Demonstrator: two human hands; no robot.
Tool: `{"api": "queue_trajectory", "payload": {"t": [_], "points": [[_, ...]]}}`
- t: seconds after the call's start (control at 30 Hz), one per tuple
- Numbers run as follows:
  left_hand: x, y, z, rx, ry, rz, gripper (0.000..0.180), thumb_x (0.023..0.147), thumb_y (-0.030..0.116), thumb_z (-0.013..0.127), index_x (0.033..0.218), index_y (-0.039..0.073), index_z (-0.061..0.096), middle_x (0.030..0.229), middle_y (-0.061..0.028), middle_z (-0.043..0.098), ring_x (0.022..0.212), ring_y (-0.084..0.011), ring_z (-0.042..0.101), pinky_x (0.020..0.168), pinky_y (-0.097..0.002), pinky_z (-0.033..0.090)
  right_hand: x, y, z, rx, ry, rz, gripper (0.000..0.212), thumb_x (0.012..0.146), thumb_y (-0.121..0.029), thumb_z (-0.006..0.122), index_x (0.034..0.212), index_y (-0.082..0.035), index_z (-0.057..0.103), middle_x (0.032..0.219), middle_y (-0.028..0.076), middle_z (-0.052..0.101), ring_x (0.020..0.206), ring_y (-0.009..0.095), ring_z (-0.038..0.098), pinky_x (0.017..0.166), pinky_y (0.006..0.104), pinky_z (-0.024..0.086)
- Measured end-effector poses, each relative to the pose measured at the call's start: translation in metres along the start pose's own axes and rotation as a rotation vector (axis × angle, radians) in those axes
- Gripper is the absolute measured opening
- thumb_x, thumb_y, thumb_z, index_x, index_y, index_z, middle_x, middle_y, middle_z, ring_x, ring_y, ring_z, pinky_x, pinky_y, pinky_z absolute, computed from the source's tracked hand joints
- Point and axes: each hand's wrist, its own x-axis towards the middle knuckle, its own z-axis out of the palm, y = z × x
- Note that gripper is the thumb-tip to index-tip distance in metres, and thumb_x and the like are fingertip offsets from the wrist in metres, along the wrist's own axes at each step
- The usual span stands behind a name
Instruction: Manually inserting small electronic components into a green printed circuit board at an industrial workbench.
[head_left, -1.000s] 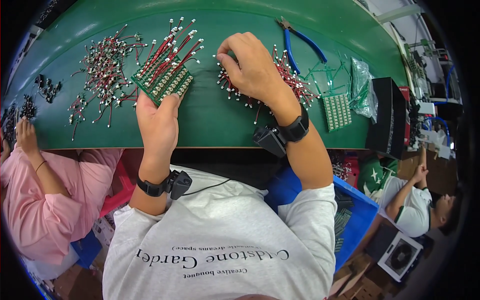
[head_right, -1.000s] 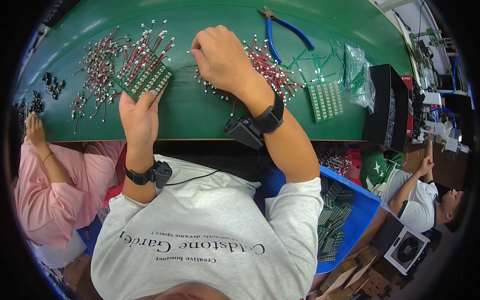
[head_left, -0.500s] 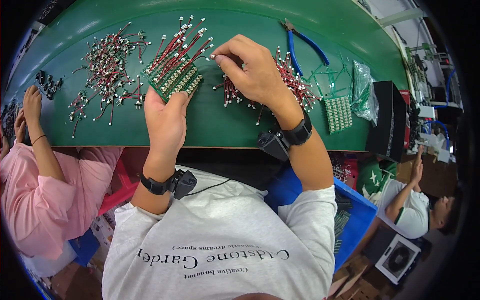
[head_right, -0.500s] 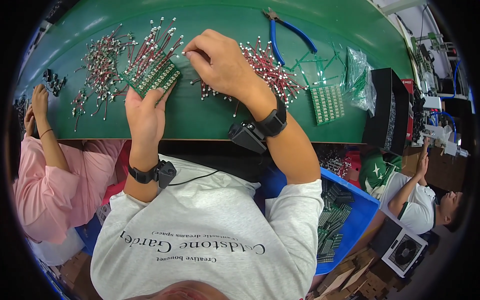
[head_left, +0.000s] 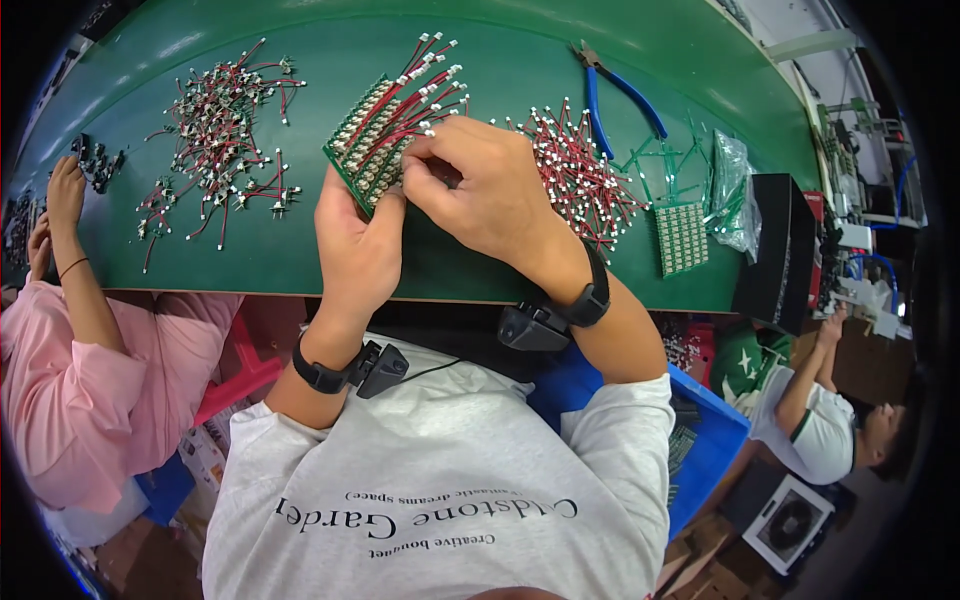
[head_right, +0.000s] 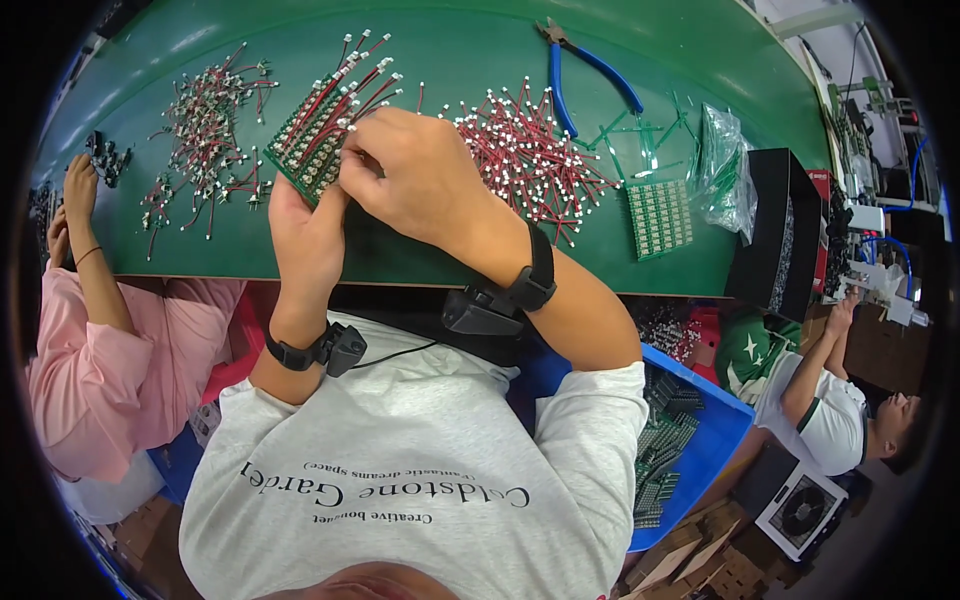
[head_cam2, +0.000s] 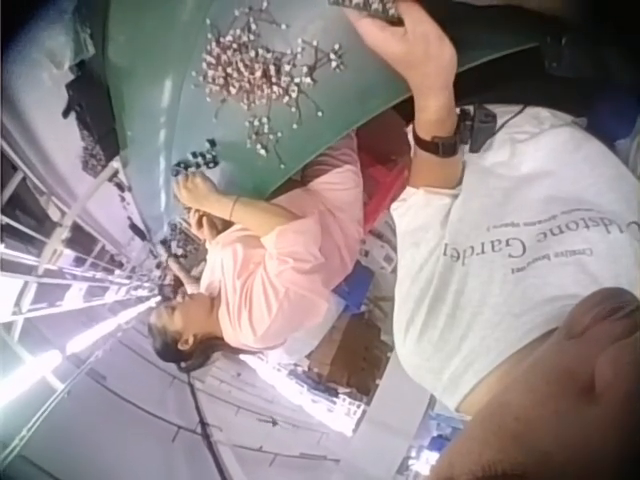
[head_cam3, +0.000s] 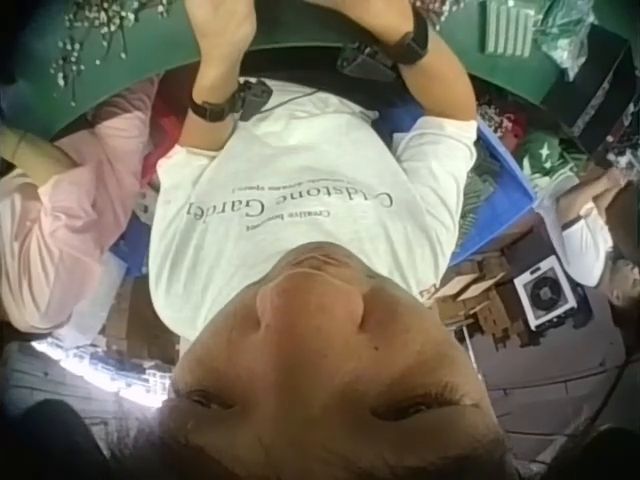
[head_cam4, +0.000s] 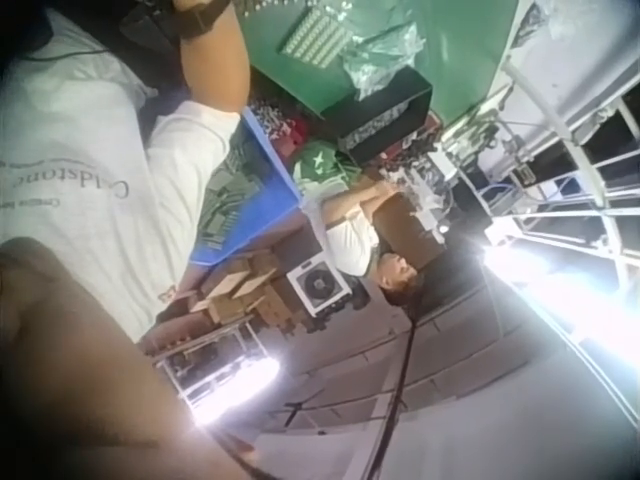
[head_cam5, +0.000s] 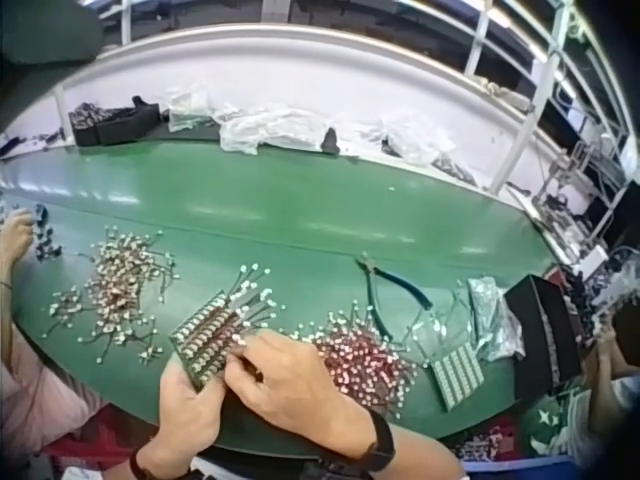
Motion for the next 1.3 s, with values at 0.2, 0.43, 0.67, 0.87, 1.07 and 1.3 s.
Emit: {"api": "queue_trajectory", "payload": {"t": [0.2,0.43,0.67,0.87,1.07,1.3], "points": [[-0.004,0.001,0.005,0.116,-0.042,0.074,0.034,0.091,-0.007,0.051,0.124,-0.002,0.049,0.116,-0.0066,0.059,0.105,-0.0113,0.056,0.092,-0.0261,0.044,0.0,0.005,0.002,0.027,0.011,0.01,0.009,0.076,-0.007,0.068,0.078,0.002,0.065,0.067,0.011,0.062,0.054,0.023,0.061,0.05,0.0315,0.049],[-0.003,0.0,0.005,0.137,-0.051,0.082,0.032,0.092,-0.007,0.05,0.124,-0.002,0.05,0.114,-0.0065,0.059,0.104,-0.0115,0.056,0.092,-0.0259,0.044,0.0,0.002,0.0,0.013,-0.014,0.02,0.01,0.076,-0.008,0.068,0.078,0.002,0.066,0.069,0.011,0.064,0.056,0.023,0.063,0.052,0.0313,0.051],[-0.005,0.003,0.004,0.416,-0.076,0.201,0.047,0.09,-0.008,0.047,0.136,-0.004,0.04,0.116,-0.0138,0.062,0.103,-0.0168,0.061,0.089,-0.0294,0.048,0.0,-0.003,-0.001,-0.05,-0.056,0.008,0.01,0.074,-0.008,0.067,0.078,0.001,0.066,0.071,0.011,0.064,0.058,0.025,0.063,0.053,0.0336,0.051],[-0.002,0.003,-0.003,0.588,-0.148,0.273,0.055,0.086,-0.008,0.046,0.14,-0.004,0.035,0.107,-0.0181,0.064,0.093,-0.0219,0.065,0.082,-0.0303,0.05,-0.001,-0.002,-0.001,-0.095,0.003,-0.055,0.007,0.074,-0.006,0.068,0.079,-0.001,0.066,0.072,0.011,0.064,0.063,0.028,0.062,0.056,0.0362,0.05],[-0.006,0.003,-0.006,0.593,-0.114,0.218,0.045,0.086,-0.007,0.045,0.131,-0.006,0.04,0.093,-0.0161,0.063,0.072,-0.0235,0.061,0.065,-0.0332,0.047,-0.005,0.0,0.004,-0.152,0.018,-0.015,0.008,0.075,-0.005,0.07,0.082,-0.002,0.066,0.075,0.012,0.065,0.069,0.029,0.064,0.06,0.0364,0.052],[-0.004,0.007,-0.003,0.482,-0.144,0.138,0.042,0.087,-0.007,0.046,0.129,-0.005,0.043,0.105,-0.0122,0.062,0.088,-0.0168,0.06,0.078,-0.0297,0.046,-0.005,0.006,0.007,-0.175,0.06,-0.039,0.014,0.075,-0.007,0.073,0.086,-0.002,0.065,0.077,0.011,0.064,0.069,0.028,0.064,0.06,0.0364,0.052]]}}
